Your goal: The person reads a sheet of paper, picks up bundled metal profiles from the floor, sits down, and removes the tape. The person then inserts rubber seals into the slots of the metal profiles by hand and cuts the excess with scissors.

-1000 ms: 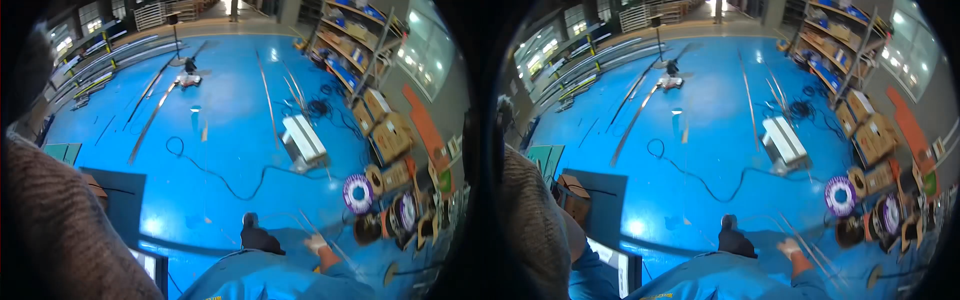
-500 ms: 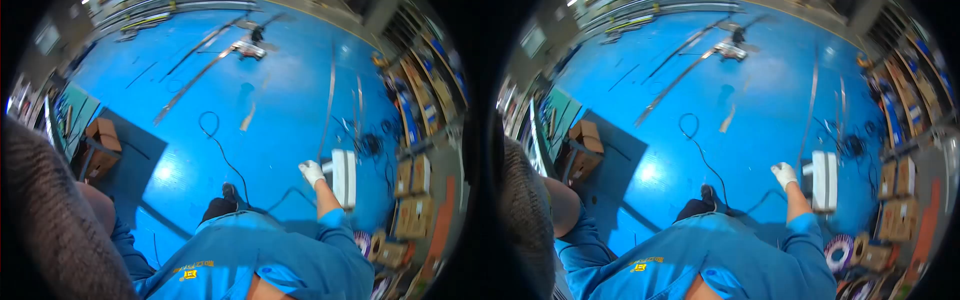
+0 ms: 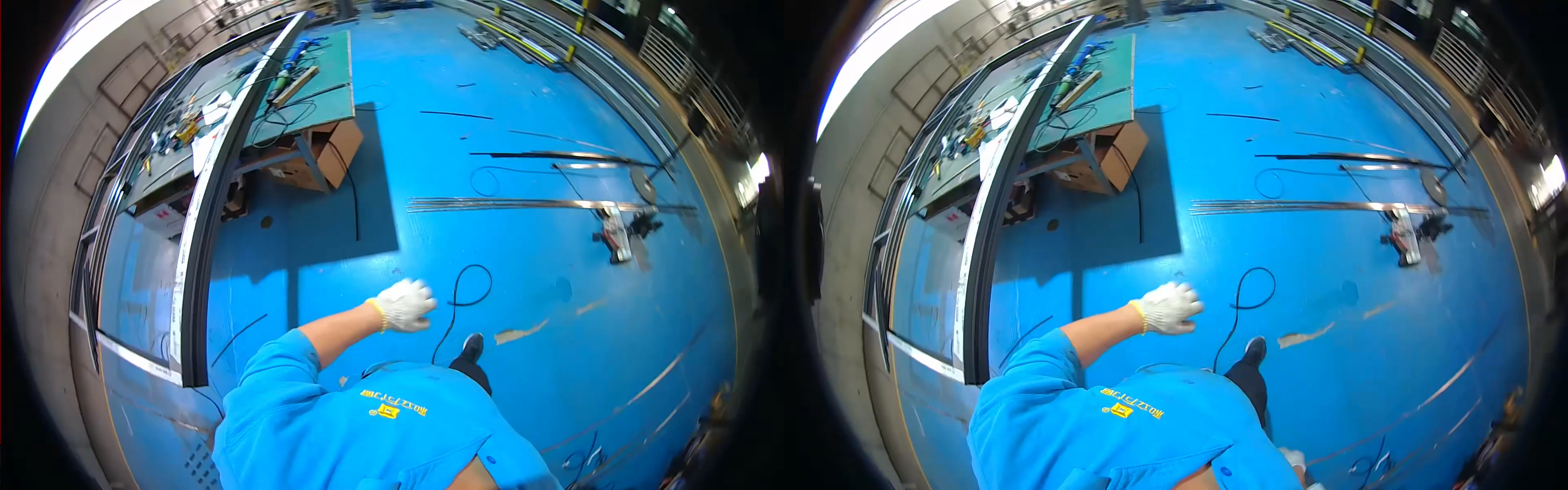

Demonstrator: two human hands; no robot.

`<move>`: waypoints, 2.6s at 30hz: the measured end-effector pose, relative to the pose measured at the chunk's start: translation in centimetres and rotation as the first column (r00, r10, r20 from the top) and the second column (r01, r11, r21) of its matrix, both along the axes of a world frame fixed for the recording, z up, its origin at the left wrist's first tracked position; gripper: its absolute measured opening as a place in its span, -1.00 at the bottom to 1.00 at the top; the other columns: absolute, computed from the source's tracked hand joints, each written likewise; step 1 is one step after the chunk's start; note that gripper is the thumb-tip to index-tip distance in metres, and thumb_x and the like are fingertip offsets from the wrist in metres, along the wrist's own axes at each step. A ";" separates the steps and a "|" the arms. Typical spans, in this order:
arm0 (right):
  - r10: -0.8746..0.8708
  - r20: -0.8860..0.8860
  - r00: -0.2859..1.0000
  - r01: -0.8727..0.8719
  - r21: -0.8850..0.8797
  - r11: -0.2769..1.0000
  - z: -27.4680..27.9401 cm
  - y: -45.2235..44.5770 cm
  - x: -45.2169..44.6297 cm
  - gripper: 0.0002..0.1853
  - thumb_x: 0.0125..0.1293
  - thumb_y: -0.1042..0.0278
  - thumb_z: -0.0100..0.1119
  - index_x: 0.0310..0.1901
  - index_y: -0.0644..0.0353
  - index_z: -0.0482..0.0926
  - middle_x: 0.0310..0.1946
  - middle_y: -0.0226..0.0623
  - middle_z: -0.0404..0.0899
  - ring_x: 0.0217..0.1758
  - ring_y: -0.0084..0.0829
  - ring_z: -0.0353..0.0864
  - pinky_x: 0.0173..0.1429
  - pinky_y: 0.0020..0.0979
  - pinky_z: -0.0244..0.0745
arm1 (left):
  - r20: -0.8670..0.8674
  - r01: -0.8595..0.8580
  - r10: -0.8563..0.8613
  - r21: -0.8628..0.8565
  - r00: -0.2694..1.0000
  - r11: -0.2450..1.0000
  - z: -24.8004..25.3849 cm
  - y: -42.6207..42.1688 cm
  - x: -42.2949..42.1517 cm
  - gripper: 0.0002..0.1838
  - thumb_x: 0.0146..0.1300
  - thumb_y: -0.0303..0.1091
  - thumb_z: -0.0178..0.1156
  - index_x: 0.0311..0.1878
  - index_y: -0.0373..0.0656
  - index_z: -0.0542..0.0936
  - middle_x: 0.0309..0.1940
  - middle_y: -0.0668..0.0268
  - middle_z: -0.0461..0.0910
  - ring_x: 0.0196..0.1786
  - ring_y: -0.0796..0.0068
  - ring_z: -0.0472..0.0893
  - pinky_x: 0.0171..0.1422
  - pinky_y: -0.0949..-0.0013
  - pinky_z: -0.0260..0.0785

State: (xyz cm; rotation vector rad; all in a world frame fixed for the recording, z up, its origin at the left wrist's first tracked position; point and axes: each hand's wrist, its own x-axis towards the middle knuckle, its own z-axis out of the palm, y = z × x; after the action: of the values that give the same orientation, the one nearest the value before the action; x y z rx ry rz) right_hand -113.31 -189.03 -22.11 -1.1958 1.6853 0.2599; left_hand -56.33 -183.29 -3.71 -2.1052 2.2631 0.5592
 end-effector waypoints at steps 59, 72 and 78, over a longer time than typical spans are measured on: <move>0.787 0.528 0.319 -0.705 -0.422 0.569 2.6 -78.0 146.8 -0.63 0.48 0.21 0.28 0.16 0.29 0.56 -0.36 -0.30 0.61 -0.38 -0.49 0.61 -0.35 -0.39 0.56 | -0.316 -0.940 0.935 -0.241 -0.162 -0.244 0.4 -30.1 76.9 -0.52 0.28 -0.26 0.24 0.24 -0.21 0.58 0.04 -0.06 0.65 0.13 -0.12 0.62 0.25 -0.02 0.49; 0.996 0.091 -0.025 -0.874 -0.486 0.022 11.5 -39.1 137.7 -0.43 0.41 0.11 0.32 0.31 0.32 0.50 0.17 0.13 0.66 0.23 0.05 0.67 0.31 -0.10 0.53 | -0.480 -0.768 0.866 -0.499 -0.141 -0.402 0.0 0.0 79.3 -0.63 0.19 -0.45 0.29 0.09 -0.25 0.63 -0.08 -0.01 0.68 0.03 -0.08 0.68 0.19 0.04 0.55; 0.975 0.208 0.081 -0.844 -0.506 0.178 8.6 -37.8 135.2 -0.39 0.38 0.12 0.33 0.33 0.33 0.47 0.16 0.16 0.65 0.24 0.09 0.65 0.30 -0.08 0.51 | -0.419 -0.715 0.787 -0.356 -0.454 -0.602 3.6 8.9 79.1 -0.63 0.31 -0.33 0.25 0.16 -0.22 0.63 0.02 0.01 0.71 0.12 0.01 0.70 0.27 0.14 0.52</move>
State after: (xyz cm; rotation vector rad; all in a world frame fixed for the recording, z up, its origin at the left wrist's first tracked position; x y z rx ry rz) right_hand 21.93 -226.80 -13.47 -2.2375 0.1997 0.4510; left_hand 22.78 -174.36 -0.14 -3.5933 -0.7886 -0.6467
